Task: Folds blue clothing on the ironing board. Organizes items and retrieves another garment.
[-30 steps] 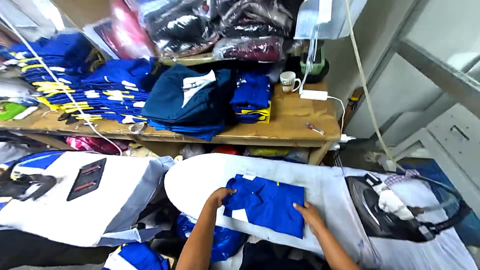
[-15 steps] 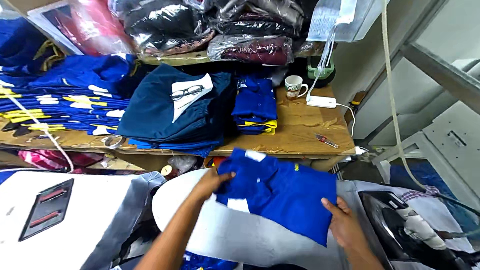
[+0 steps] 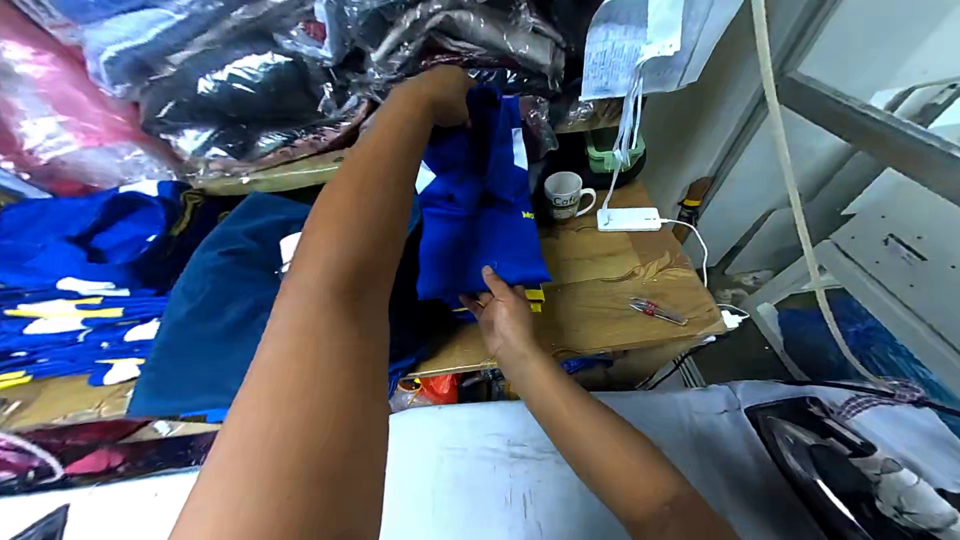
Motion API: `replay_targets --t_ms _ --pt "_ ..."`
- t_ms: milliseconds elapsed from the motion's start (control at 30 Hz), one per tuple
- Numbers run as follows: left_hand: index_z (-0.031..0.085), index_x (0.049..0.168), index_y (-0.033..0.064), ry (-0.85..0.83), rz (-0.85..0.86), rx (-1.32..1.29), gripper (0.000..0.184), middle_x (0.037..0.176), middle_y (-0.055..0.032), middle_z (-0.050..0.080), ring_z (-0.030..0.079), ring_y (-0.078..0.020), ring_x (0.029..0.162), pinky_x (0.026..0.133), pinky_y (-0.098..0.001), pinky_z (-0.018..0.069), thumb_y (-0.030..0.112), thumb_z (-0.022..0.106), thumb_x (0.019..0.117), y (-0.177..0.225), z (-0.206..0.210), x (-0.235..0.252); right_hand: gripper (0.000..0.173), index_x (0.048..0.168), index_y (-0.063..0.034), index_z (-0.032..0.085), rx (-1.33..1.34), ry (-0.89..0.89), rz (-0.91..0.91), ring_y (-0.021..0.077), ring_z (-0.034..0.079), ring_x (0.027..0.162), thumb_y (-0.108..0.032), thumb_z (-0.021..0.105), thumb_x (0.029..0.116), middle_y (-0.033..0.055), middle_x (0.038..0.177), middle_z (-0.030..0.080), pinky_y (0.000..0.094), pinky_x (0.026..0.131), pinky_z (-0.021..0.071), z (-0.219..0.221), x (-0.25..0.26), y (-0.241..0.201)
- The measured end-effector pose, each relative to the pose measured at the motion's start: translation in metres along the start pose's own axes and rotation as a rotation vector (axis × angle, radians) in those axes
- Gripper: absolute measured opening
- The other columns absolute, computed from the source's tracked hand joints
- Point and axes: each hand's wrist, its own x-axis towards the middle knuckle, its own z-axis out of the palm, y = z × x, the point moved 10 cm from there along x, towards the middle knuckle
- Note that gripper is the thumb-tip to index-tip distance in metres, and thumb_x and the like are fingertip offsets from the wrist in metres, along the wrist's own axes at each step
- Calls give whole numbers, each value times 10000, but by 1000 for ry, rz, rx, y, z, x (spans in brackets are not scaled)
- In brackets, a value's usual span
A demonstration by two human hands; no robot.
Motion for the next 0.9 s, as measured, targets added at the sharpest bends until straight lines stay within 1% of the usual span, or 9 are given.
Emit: replay_targets --t_ms 133,233,367,500,600,733,800,833,900 --pt "569 1365 -67 -24 49 -28 458 1332 -369 567 507 -551 1299 1071 -723 362 56 692 941 -4 48 31 387 1432 -7 394 -24 71 78 274 652 1026 -94 526 1078 209 1275 553 393 835 582 -12 18 16" --pt "549 1378 -72 -45 52 -23 476 1323 -387 558 507 -567 1287 1058 -727 369 68 691 946 -10 75 45 340 1377 18 438 -56 90 92 240 676 958 -78 540 1068 197 1203 592 367 804 592 -21 25 20" --pt "573 1332 -95 -74 42 -8 436 1317 -393 558 496 -570 1298 1063 -732 359 82 688 950 -14 89 53 334 1362 22 456 -74 84 100 229 692 926 -63 557 1056 187 1163 620 358 787 599 -25 27 22" --pt "590 1354 -54 -98 17 38 443 1310 -376 576 517 -582 1267 1006 -770 386 92 682 947 -14 109 54 291 1312 28 481 -62 87 98 219 697 875 -42 571 1044 176 1101 640 350 752 604 -27 28 26" --pt "624 1302 -49 -106 -14 92 367 1270 -359 608 564 -571 1213 935 -767 434 72 654 956 -6 132 48 276 1297 28 483 -60 77 91 207 695 844 -46 570 1046 169 1071 647 340 734 603 -30 29 26" --pt "638 1276 -41 -112 -112 127 321 1246 -334 635 599 -544 1179 904 -738 464 86 616 982 -16 149 53 301 1323 27 469 -65 74 106 219 697 885 -59 565 1051 179 1108 639 341 734 600 -29 31 23" --pt "629 1289 -39 -85 -153 119 344 1257 -331 632 598 -538 1188 919 -729 461 105 636 976 -21 151 59 284 1316 27 464 -79 68 128 217 698 872 -70 545 1062 182 1104 637 334 713 594 -27 31 21" --pt "607 1314 -47 -72 -166 113 395 1276 -338 620 587 -541 1204 949 -727 448 123 671 963 -22 154 62 279 1313 25 460 -89 53 144 212 700 871 -79 539 1067 182 1108 638 326 710 592 -25 30 20" --pt "539 1370 -98 -74 -197 66 564 1347 -376 554 515 -566 1275 1050 -735 366 140 755 906 -24 168 68 326 1358 18 434 -98 19 181 197 696 883 -113 533 1076 176 1138 627 308 721 588 -23 27 21"
